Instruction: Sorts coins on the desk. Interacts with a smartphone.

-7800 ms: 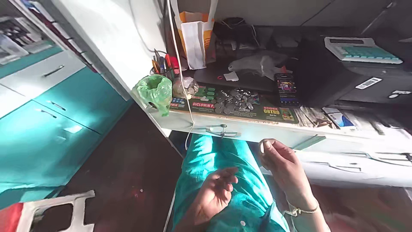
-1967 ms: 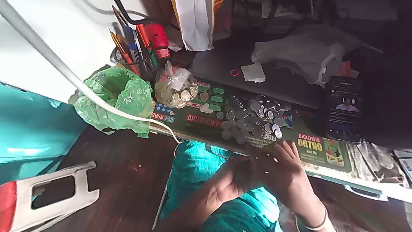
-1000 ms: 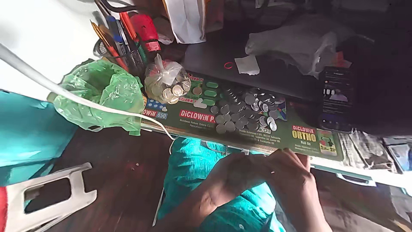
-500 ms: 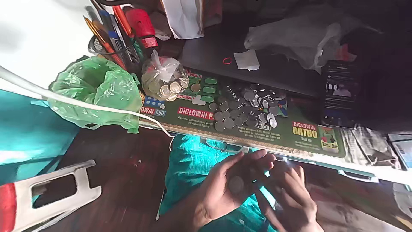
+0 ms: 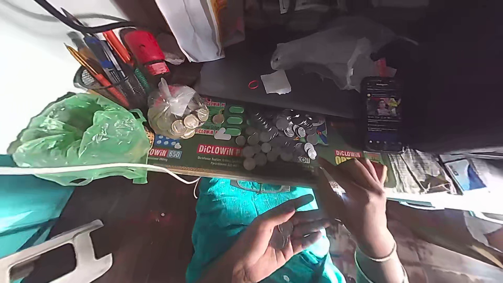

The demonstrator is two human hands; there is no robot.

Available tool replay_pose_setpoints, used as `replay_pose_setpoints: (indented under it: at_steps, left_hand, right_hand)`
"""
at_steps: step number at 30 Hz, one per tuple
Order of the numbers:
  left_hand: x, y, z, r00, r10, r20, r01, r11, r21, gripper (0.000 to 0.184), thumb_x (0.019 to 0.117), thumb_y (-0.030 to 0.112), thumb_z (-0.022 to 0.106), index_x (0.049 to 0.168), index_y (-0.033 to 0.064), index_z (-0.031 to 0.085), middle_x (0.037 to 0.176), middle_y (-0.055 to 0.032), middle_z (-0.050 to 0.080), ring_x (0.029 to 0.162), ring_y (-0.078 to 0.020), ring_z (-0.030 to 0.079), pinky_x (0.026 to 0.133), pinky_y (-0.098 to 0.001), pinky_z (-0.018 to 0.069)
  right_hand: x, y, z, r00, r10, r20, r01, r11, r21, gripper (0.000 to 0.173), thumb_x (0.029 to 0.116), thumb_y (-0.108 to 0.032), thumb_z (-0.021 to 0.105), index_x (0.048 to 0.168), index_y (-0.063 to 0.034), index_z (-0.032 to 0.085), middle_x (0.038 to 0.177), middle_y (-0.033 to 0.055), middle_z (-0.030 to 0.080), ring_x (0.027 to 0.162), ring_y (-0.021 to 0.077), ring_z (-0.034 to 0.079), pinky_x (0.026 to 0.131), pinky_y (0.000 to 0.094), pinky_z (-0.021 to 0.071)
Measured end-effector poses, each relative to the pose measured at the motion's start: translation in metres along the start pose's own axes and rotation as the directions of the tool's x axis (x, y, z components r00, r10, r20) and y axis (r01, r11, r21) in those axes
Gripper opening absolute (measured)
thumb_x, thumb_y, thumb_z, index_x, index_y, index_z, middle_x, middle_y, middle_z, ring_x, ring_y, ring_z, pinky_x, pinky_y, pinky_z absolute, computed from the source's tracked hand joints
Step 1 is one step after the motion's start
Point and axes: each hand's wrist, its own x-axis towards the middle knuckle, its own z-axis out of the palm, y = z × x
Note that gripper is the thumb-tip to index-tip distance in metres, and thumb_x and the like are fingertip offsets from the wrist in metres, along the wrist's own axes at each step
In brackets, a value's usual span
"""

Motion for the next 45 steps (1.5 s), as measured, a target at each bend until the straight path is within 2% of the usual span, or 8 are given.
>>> replay_pose_setpoints:
  at_steps: [9, 14, 20, 25, 30, 34, 38, 45]
  left_hand:
    - [0.01, -0.005, -0.005, 1.0, -0.025, -0.011, 0.025, 1.0, 0.013, 0.043, 0.1089, 0.013, 0.03, 0.148, 0.0039, 0.047, 0.133, -0.0202, 0.065, 0.126, -0.0322, 0.063, 0.11, -0.0417, 0.0482]
    - [0.016, -0.006, -0.005, 0.998, -0.038, -0.04, 0.038, 0.999, 0.002, 0.043, 0.1089, 0.012, 0.029, 0.146, 0.0033, 0.049, 0.131, -0.0198, 0.066, 0.125, -0.0317, 0.064, 0.109, -0.0416, 0.0496]
    - [0.019, -0.007, -0.007, 0.998, -0.045, -0.034, 0.045, 0.999, -0.005, 0.044, 0.1091, 0.013, 0.028, 0.145, 0.0035, 0.051, 0.131, -0.0203, 0.066, 0.126, -0.0326, 0.063, 0.109, -0.0423, 0.0487]
    - [0.019, -0.006, -0.011, 0.995, -0.045, -0.087, 0.044, 0.999, -0.007, 0.043, 0.1062, 0.008, 0.032, 0.145, 0.0025, 0.051, 0.131, -0.0199, 0.066, 0.125, -0.0317, 0.064, 0.108, -0.042, 0.0502]
    - [0.019, -0.006, -0.013, 0.995, -0.066, -0.068, 0.063, 0.997, -0.041, 0.043, 0.1039, 0.005, 0.034, 0.142, -0.0009, 0.054, 0.131, -0.0213, 0.066, 0.125, -0.0323, 0.064, 0.109, -0.0434, 0.0496]
    - [0.017, -0.005, -0.014, 0.998, -0.048, -0.051, 0.047, 0.999, -0.027, 0.043, 0.1045, 0.006, 0.033, 0.141, -0.0007, 0.054, 0.131, -0.0213, 0.066, 0.126, -0.0319, 0.063, 0.109, -0.0418, 0.0491]
    - [0.016, -0.004, -0.016, 0.996, -0.056, -0.073, 0.054, 0.998, -0.026, 0.043, 0.1042, 0.005, 0.034, 0.141, -0.0002, 0.054, 0.13, -0.0209, 0.066, 0.125, -0.0317, 0.064, 0.108, -0.0419, 0.05]
    - [0.014, -0.005, -0.017, 0.995, -0.059, -0.082, 0.058, 0.998, -0.022, 0.043, 0.104, 0.006, 0.033, 0.141, 0.0, 0.055, 0.13, -0.0206, 0.067, 0.123, -0.0315, 0.065, 0.108, -0.0429, 0.0505]
  right_hand:
    - [0.004, 0.011, 0.005, 0.98, 0.182, -0.084, -0.184, 0.983, -0.022, 0.021, 0.0922, -0.024, 0.068, 0.087, -0.0082, 0.081, 0.072, 0.0072, 0.067, 0.071, 0.0205, 0.059, 0.075, 0.0418, 0.0424]
    - [0.0, 0.018, -0.008, 0.948, 0.312, -0.063, -0.317, 0.94, -0.122, 0.023, 0.0941, -0.029, 0.068, 0.097, -0.0099, 0.082, 0.076, 0.0084, 0.067, 0.074, 0.0247, 0.06, 0.076, 0.0464, 0.0411]
    - [-0.003, 0.01, -0.009, 0.958, 0.278, -0.074, -0.284, 0.955, -0.086, 0.019, 0.0932, -0.023, 0.068, 0.095, -0.0108, 0.083, 0.073, 0.0065, 0.066, 0.073, 0.0214, 0.059, 0.076, 0.0437, 0.0401]
    - [0.007, 0.02, -0.008, 0.956, 0.266, 0.119, -0.26, 0.963, -0.07, 0.032, 0.0953, -0.039, 0.065, 0.105, -0.0128, 0.082, 0.087, 0.0104, 0.071, 0.087, 0.03, 0.064, 0.081, 0.0531, 0.0429]
    - [0.026, 0.026, -0.006, 0.96, 0.217, 0.176, -0.206, 0.975, -0.081, 0.032, 0.0896, -0.039, 0.064, 0.093, -0.0119, 0.08, 0.085, 0.0093, 0.071, 0.084, 0.0307, 0.066, 0.079, 0.0548, 0.0443]
    - [0.032, 0.028, 0.002, 0.989, 0.121, 0.086, -0.121, 0.993, -0.008, 0.025, 0.0936, -0.027, 0.063, 0.091, -0.01, 0.082, 0.077, 0.0074, 0.069, 0.075, 0.0233, 0.061, 0.073, 0.0443, 0.0415]
    - [0.029, 0.014, 0.012, 0.996, 0.088, -0.014, -0.087, 0.994, 0.065, 0.02, 0.0958, -0.02, 0.066, 0.093, -0.0085, 0.082, 0.079, 0.007, 0.071, 0.077, 0.0203, 0.062, 0.076, 0.0383, 0.0441]
    - [0.024, 0.011, 0.011, 0.988, 0.04, 0.152, -0.057, 0.992, 0.108, 0.023, 0.0997, -0.028, 0.064, 0.106, -0.0135, 0.082, 0.095, 0.0068, 0.074, 0.09, 0.0233, 0.065, 0.08, 0.0395, 0.0485]
